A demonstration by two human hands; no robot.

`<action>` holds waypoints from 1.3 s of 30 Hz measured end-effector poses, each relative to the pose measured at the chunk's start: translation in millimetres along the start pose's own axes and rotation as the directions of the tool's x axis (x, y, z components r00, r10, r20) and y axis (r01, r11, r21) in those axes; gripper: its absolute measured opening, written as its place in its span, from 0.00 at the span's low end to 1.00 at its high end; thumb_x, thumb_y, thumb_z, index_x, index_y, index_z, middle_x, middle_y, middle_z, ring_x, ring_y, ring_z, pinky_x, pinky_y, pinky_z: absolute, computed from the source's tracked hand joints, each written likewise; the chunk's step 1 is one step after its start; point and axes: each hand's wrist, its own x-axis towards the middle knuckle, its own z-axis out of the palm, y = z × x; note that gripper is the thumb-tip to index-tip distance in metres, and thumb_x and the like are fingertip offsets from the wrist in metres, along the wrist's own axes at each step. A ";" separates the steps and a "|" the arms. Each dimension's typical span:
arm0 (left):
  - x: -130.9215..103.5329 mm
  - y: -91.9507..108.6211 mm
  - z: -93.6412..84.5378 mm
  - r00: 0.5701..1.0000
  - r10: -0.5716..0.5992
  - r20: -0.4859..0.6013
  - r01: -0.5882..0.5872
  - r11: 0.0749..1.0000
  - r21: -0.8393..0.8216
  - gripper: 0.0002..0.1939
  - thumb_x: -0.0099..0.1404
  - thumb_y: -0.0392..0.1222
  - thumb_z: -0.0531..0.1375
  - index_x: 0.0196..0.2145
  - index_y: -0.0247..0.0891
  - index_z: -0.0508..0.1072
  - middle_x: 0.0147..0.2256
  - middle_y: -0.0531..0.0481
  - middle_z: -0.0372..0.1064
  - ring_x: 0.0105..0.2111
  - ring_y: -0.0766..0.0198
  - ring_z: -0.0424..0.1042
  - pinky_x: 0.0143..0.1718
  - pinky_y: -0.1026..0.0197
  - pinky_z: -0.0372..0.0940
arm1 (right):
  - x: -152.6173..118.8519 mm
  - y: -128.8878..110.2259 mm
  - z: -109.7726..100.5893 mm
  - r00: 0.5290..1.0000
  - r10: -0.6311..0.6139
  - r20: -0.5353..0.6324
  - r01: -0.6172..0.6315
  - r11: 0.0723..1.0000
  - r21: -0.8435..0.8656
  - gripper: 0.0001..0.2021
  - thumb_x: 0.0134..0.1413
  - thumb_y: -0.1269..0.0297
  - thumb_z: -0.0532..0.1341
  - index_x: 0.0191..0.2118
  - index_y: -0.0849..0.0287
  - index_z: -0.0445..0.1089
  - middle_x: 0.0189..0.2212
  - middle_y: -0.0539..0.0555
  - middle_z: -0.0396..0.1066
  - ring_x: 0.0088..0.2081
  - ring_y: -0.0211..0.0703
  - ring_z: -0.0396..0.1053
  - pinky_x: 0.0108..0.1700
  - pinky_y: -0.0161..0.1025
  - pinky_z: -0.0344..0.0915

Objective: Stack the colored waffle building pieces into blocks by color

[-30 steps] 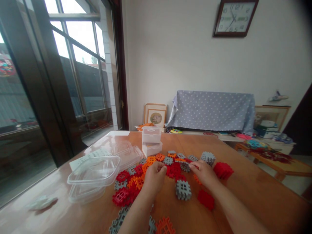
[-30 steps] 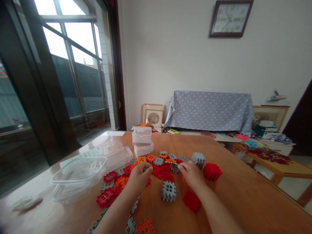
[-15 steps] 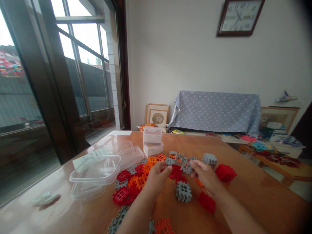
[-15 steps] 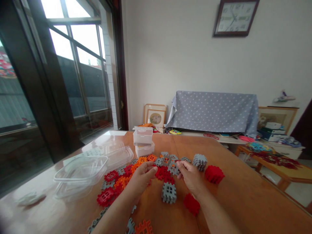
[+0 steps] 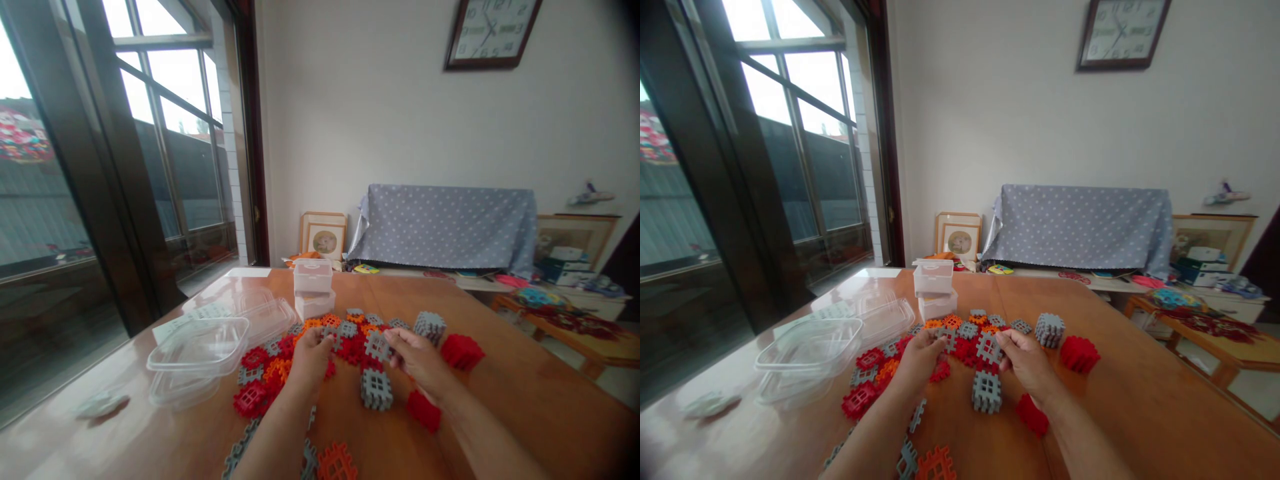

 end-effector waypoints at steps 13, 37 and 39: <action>-35.6 22.9 21.8 0.921 0.033 0.389 0.026 0.989 -0.146 0.18 0.57 0.55 0.67 0.33 0.36 0.72 0.21 0.57 0.64 0.20 0.72 0.58 0.24 0.66 0.53 | -9.5 -15.7 9.9 0.993 0.061 0.100 -0.060 0.998 -0.016 0.22 0.59 0.41 0.59 0.39 0.58 0.71 0.23 0.46 0.67 0.22 0.34 0.61 0.25 0.32 0.51; -42.5 22.2 25.2 0.921 -0.081 0.382 0.166 0.966 -0.196 0.15 0.55 0.49 0.67 0.29 0.37 0.69 0.21 0.55 0.66 0.20 0.71 0.63 0.24 0.66 0.56 | -19.1 -34.9 -15.8 0.934 -0.216 0.283 0.354 0.644 -0.678 0.16 0.50 0.57 0.68 0.46 0.51 0.75 0.45 0.54 0.74 0.43 0.48 0.71 0.47 0.42 0.66; -43.1 23.1 24.6 0.918 -0.089 0.386 0.181 0.961 -0.208 0.13 0.55 0.47 0.66 0.30 0.36 0.70 0.23 0.53 0.69 0.21 0.70 0.65 0.25 0.66 0.58 | -19.2 -35.0 -17.2 0.932 -0.210 0.297 0.361 0.635 -0.684 0.12 0.51 0.57 0.68 0.42 0.51 0.77 0.42 0.53 0.75 0.42 0.48 0.71 0.47 0.42 0.65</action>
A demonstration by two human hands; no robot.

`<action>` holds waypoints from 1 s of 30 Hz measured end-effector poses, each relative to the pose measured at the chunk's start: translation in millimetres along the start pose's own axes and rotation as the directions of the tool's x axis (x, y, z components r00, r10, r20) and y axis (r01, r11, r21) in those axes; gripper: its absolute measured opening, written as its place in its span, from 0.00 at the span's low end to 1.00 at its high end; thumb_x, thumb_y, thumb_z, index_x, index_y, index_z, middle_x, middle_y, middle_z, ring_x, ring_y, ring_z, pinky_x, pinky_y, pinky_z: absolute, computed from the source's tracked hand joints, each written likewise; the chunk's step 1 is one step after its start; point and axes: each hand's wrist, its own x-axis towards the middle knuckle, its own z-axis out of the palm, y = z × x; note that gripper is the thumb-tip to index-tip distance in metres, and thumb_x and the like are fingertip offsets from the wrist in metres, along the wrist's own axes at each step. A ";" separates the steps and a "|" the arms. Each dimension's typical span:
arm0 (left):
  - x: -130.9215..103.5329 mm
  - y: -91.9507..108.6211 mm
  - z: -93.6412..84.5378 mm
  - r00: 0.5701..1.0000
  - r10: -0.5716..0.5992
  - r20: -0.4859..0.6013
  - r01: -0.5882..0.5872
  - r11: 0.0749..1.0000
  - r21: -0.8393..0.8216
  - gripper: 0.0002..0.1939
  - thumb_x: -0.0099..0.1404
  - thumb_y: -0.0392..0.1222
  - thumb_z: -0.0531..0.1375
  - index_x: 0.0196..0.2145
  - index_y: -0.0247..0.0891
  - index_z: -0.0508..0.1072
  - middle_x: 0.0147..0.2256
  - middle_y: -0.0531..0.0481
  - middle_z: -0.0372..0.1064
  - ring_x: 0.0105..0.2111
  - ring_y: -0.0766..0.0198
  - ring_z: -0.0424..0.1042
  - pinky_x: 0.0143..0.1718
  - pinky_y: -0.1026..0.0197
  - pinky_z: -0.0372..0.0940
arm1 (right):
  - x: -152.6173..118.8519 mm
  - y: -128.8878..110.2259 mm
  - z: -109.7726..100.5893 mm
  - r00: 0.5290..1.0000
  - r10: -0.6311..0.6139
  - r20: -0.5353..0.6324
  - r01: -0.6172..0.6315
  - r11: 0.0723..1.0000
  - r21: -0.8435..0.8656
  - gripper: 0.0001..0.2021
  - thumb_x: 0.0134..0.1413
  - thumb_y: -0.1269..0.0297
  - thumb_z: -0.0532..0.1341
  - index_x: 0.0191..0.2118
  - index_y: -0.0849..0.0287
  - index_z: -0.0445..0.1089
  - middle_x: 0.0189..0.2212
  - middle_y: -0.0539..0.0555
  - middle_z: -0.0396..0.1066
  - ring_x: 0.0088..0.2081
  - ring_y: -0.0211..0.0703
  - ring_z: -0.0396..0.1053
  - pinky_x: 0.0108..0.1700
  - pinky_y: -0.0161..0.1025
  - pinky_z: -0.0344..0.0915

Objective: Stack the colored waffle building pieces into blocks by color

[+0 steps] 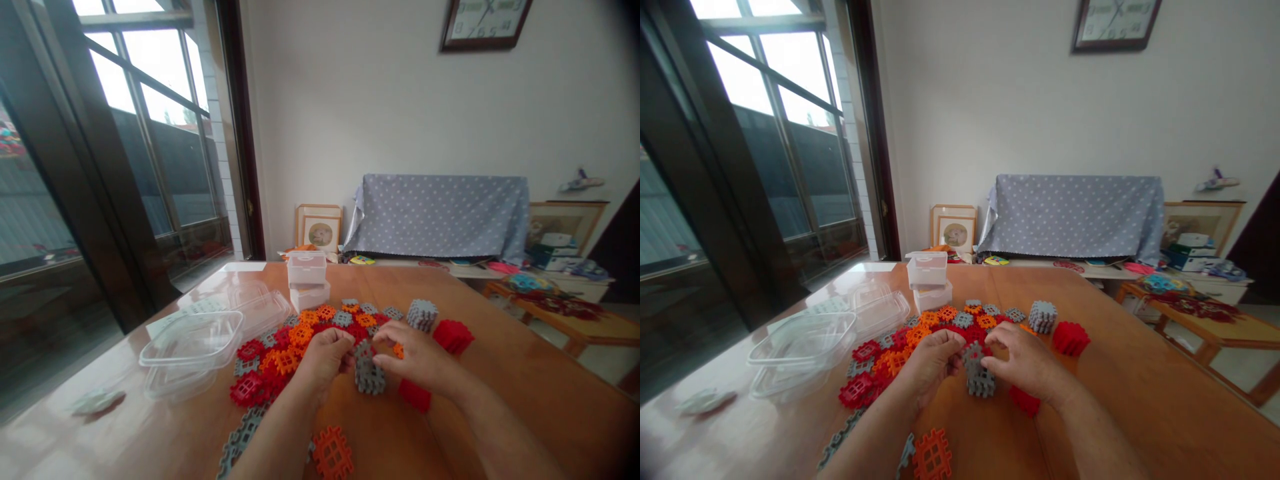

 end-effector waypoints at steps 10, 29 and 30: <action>-1.9 0.2 1.1 1.000 0.010 0.020 -0.011 0.997 0.078 0.19 0.57 0.56 0.66 0.31 0.36 0.70 0.27 0.49 0.72 0.24 0.68 0.68 0.28 0.64 0.61 | 1.2 -0.1 7.8 0.999 0.049 0.020 -0.051 0.989 0.136 0.14 0.54 0.59 0.66 0.47 0.51 0.78 0.39 0.53 0.78 0.37 0.47 0.72 0.42 0.41 0.67; 8.8 4.9 -17.6 0.962 0.193 -0.191 -0.168 0.976 0.137 0.10 0.54 0.40 0.65 0.34 0.38 0.70 0.21 0.59 0.64 0.18 0.72 0.60 0.22 0.68 0.54 | -0.6 9.5 6.8 0.996 0.074 0.052 -0.083 0.975 0.207 0.23 0.51 0.54 0.68 0.53 0.52 0.74 0.50 0.57 0.75 0.51 0.54 0.71 0.54 0.48 0.65; 10.6 4.5 -21.5 0.955 0.205 -0.216 -0.172 0.972 0.162 0.09 0.53 0.38 0.64 0.33 0.38 0.70 0.21 0.59 0.63 0.18 0.72 0.60 0.21 0.68 0.54 | -2.1 9.2 7.0 0.993 0.064 0.100 -0.081 0.982 0.169 0.26 0.49 0.53 0.70 0.54 0.51 0.73 0.52 0.57 0.73 0.52 0.55 0.70 0.55 0.49 0.64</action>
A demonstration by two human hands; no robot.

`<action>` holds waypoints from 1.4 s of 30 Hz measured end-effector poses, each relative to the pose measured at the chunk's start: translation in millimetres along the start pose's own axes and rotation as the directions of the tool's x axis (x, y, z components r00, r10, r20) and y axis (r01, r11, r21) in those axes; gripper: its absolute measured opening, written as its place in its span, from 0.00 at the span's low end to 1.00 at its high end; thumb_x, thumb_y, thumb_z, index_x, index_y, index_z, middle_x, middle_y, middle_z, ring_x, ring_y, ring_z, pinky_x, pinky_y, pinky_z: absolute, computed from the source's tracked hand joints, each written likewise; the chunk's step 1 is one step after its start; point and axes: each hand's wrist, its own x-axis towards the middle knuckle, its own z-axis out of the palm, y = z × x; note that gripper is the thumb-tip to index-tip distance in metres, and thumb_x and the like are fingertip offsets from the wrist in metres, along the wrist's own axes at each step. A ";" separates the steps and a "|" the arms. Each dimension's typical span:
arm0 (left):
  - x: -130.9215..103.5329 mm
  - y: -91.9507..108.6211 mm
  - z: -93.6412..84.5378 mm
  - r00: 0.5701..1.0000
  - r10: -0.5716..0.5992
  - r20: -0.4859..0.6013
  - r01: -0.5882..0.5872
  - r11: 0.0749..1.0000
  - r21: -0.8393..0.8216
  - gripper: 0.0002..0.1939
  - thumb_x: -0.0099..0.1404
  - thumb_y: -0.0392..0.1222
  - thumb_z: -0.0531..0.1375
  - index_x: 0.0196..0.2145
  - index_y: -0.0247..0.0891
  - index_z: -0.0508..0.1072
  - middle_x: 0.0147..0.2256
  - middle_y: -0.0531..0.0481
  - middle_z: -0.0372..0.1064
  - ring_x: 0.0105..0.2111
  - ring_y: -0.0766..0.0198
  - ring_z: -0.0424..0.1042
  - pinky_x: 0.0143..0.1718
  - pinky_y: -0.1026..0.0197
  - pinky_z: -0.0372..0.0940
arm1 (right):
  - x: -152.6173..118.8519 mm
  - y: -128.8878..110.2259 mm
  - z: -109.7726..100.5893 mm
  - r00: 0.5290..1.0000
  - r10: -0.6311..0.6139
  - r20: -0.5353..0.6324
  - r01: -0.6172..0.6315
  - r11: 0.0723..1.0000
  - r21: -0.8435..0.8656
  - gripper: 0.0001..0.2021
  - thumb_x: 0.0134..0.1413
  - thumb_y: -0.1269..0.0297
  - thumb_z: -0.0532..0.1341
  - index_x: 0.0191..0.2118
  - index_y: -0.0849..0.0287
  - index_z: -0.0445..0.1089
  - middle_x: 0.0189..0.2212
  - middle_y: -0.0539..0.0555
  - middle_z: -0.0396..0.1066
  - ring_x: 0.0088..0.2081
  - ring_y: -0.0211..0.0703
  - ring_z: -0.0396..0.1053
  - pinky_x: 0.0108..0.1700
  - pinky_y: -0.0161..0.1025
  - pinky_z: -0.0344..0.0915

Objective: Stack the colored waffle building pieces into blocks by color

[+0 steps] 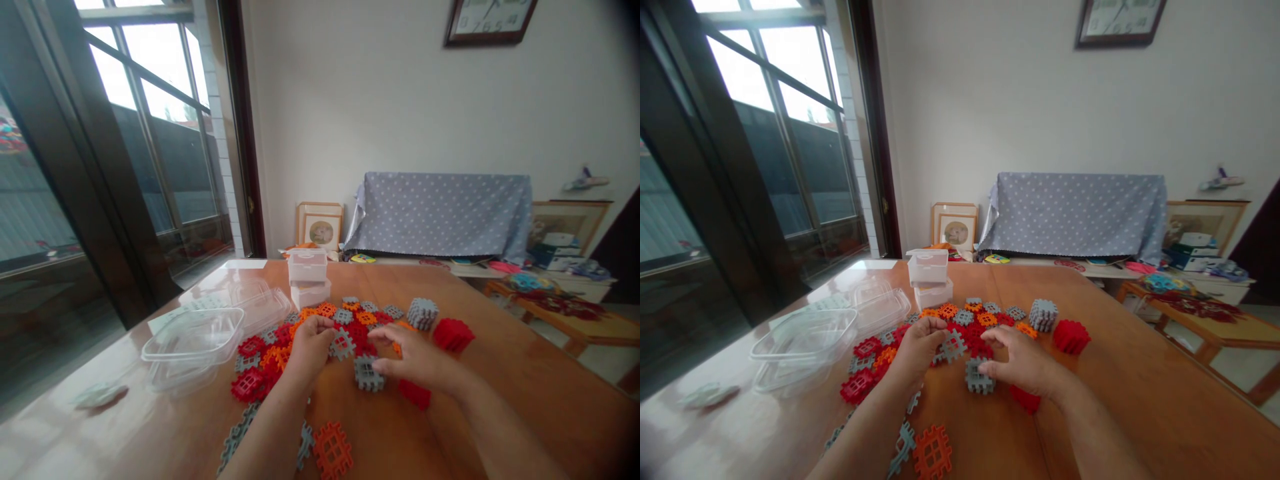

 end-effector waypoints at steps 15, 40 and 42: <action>9.3 -15.7 -6.3 0.998 0.030 -0.050 -0.012 0.944 0.328 0.07 0.54 0.32 0.56 0.32 0.39 0.68 0.20 0.59 0.62 0.17 0.71 0.59 0.20 0.68 0.51 | 0.7 -5.5 10.8 0.983 -0.043 0.176 0.073 0.983 -0.167 0.23 0.45 0.57 0.71 0.48 0.52 0.71 0.48 0.53 0.69 0.48 0.50 0.68 0.51 0.42 0.63; -9.8 -7.6 -8.2 0.992 0.094 0.078 -0.105 0.324 0.940 0.09 0.60 0.33 0.54 0.39 0.41 0.69 0.38 0.46 0.75 0.40 0.56 0.74 0.36 0.61 0.59 | 1.7 5.2 15.5 0.983 0.039 0.177 -0.005 0.982 -0.188 0.20 0.43 0.59 0.71 0.44 0.54 0.71 0.42 0.52 0.70 0.42 0.46 0.67 0.43 0.38 0.62; -10.0 -7.9 -8.3 0.992 0.090 0.084 -0.108 0.312 0.944 0.09 0.60 0.33 0.54 0.39 0.41 0.69 0.39 0.45 0.76 0.40 0.55 0.75 0.36 0.60 0.59 | 1.7 4.4 15.2 0.986 0.027 0.167 0.006 0.981 -0.194 0.21 0.43 0.58 0.71 0.45 0.54 0.70 0.43 0.52 0.70 0.42 0.47 0.67 0.45 0.39 0.62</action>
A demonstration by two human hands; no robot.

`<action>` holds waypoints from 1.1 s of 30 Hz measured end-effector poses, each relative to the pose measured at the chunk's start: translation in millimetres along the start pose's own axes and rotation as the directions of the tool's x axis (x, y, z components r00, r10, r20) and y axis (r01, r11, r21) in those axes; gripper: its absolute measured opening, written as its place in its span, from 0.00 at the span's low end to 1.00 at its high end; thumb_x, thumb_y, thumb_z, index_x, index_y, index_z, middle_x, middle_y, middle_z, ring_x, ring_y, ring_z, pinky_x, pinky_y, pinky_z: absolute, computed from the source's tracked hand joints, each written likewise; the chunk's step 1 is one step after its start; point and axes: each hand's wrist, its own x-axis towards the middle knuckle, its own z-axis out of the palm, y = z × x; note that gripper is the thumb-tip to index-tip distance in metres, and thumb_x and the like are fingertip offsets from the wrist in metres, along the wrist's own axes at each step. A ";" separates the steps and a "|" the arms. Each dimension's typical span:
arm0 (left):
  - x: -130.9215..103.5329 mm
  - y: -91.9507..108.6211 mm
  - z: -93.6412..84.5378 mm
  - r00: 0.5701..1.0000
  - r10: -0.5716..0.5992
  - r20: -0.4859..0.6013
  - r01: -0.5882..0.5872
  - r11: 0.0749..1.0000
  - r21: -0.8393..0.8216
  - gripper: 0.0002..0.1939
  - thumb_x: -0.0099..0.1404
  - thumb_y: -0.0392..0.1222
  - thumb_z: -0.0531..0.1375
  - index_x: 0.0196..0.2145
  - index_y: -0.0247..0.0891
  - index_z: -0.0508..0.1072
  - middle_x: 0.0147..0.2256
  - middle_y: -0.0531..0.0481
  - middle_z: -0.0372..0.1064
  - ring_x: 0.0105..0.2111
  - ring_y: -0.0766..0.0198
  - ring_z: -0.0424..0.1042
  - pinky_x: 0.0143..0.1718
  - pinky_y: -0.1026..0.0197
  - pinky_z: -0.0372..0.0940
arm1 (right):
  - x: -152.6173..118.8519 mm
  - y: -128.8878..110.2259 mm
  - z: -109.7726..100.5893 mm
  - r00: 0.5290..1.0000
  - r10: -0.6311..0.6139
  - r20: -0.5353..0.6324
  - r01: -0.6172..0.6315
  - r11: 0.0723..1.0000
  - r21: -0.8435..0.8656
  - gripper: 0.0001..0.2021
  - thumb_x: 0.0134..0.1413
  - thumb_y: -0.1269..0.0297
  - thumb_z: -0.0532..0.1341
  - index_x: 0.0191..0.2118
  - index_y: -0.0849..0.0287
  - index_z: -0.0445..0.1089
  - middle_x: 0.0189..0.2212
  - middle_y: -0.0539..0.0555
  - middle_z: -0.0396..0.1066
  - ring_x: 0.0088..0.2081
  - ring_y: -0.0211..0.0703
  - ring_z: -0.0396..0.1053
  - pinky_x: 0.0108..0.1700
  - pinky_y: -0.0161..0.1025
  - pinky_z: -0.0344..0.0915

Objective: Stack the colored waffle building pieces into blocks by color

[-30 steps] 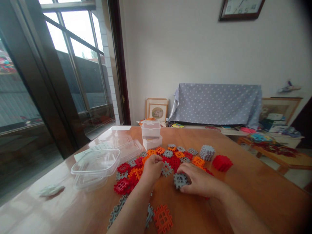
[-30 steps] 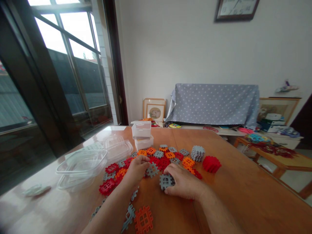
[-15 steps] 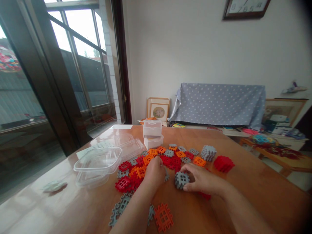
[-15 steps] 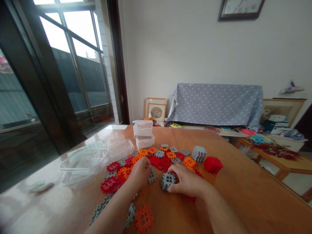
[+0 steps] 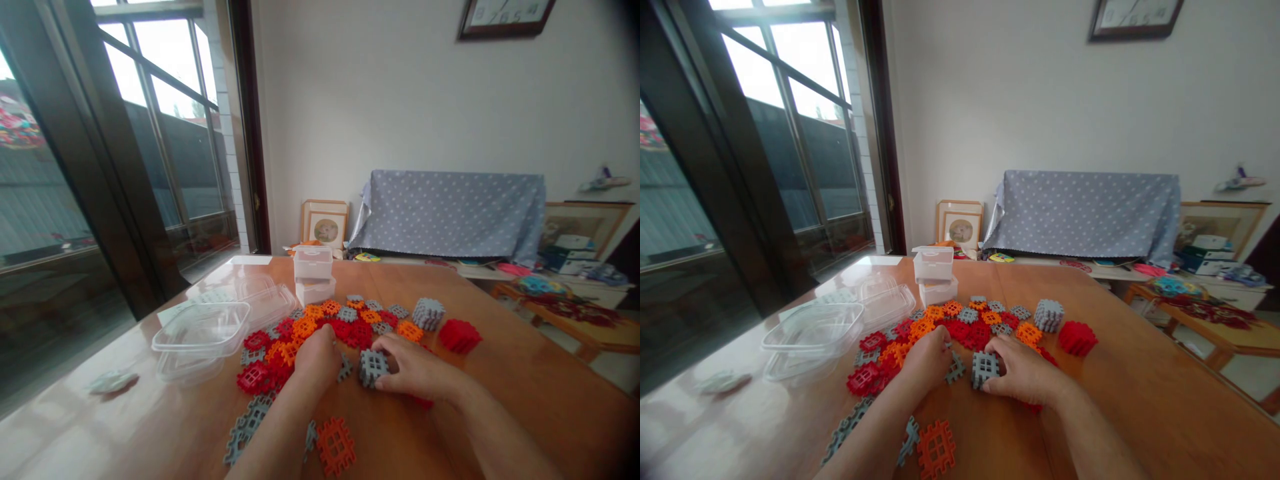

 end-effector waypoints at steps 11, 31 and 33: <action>-7.7 9.6 -10.7 0.999 -0.009 0.042 0.006 0.997 0.074 0.09 0.62 0.40 0.55 0.41 0.41 0.69 0.40 0.43 0.76 0.40 0.51 0.76 0.35 0.58 0.61 | 1.3 0.6 0.7 0.998 0.011 0.059 -0.011 1.000 -0.013 0.24 0.41 0.55 0.73 0.46 0.53 0.71 0.43 0.52 0.71 0.43 0.47 0.67 0.43 0.39 0.62; -22.1 28.0 -20.7 0.968 0.122 0.220 -0.161 0.973 0.168 0.23 0.51 0.40 0.65 0.47 0.39 0.70 0.50 0.36 0.68 0.46 0.41 0.73 0.43 0.48 0.66 | 5.4 3.5 -0.1 0.980 0.053 -0.192 -0.017 0.983 0.185 0.35 0.52 0.43 0.67 0.60 0.57 0.66 0.53 0.61 0.71 0.51 0.54 0.71 0.53 0.49 0.67; -21.6 26.1 -22.1 0.971 0.131 0.199 -0.161 0.976 0.145 0.21 0.52 0.39 0.64 0.45 0.40 0.70 0.49 0.37 0.69 0.44 0.44 0.73 0.41 0.52 0.65 | 6.7 2.9 -0.5 0.972 0.062 -0.226 -0.021 0.984 0.179 0.33 0.53 0.43 0.66 0.59 0.57 0.67 0.52 0.60 0.72 0.50 0.54 0.71 0.52 0.49 0.67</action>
